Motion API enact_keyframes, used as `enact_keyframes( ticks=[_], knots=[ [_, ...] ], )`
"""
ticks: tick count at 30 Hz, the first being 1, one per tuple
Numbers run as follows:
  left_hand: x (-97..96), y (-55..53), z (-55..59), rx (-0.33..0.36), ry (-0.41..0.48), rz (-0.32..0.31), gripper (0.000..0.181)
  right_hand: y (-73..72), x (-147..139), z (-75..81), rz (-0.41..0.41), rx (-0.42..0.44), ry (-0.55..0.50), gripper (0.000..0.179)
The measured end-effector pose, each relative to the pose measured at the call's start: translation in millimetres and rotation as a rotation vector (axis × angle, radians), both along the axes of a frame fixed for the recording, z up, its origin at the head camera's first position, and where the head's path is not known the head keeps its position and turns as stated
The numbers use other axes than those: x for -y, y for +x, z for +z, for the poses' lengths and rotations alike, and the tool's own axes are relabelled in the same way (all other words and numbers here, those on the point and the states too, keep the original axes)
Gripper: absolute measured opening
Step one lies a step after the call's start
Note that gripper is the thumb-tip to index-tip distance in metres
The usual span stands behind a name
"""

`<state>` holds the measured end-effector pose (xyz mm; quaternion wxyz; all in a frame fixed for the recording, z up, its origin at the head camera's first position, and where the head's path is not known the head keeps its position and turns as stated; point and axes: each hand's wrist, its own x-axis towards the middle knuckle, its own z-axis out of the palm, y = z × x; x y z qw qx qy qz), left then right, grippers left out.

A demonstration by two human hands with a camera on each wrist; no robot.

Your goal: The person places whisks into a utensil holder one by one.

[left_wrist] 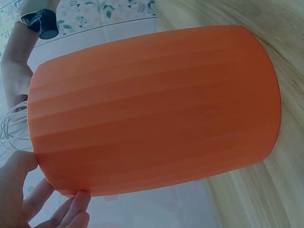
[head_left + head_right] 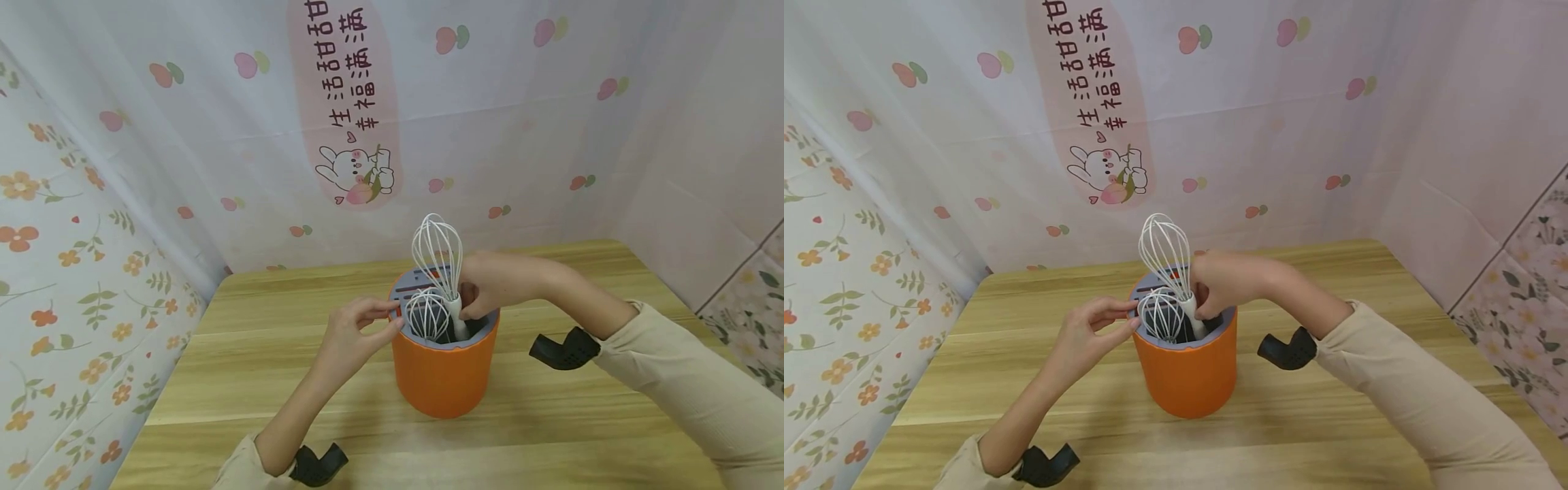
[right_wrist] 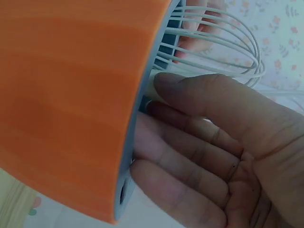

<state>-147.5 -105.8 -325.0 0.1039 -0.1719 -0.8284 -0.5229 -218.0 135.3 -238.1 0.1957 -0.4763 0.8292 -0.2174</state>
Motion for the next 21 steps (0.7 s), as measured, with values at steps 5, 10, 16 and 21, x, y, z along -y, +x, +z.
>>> enact_keyframes(
  ticks=[5,10,16,21],
  knots=[
    [0.0,-0.2,-0.7,-0.005,-0.002,0.003,0.018,0.2,-2.2,-1.9,-0.035,0.049,-0.047,0.028],
    [-0.7,-0.3,-0.7,-0.008,-0.003,0.004,0.018,1.1,-10.2,-1.7,-0.079,0.109,-0.104,0.028],
    [-1.2,0.8,0.3,-0.002,-0.002,0.007,0.018,3.7,-19.7,5.2,-0.126,0.097,-0.082,0.009],
    [-1.4,1.8,0.7,-0.001,0.000,0.012,0.019,6.5,-26.2,8.2,-0.132,0.064,-0.079,0.008]
  ],
)
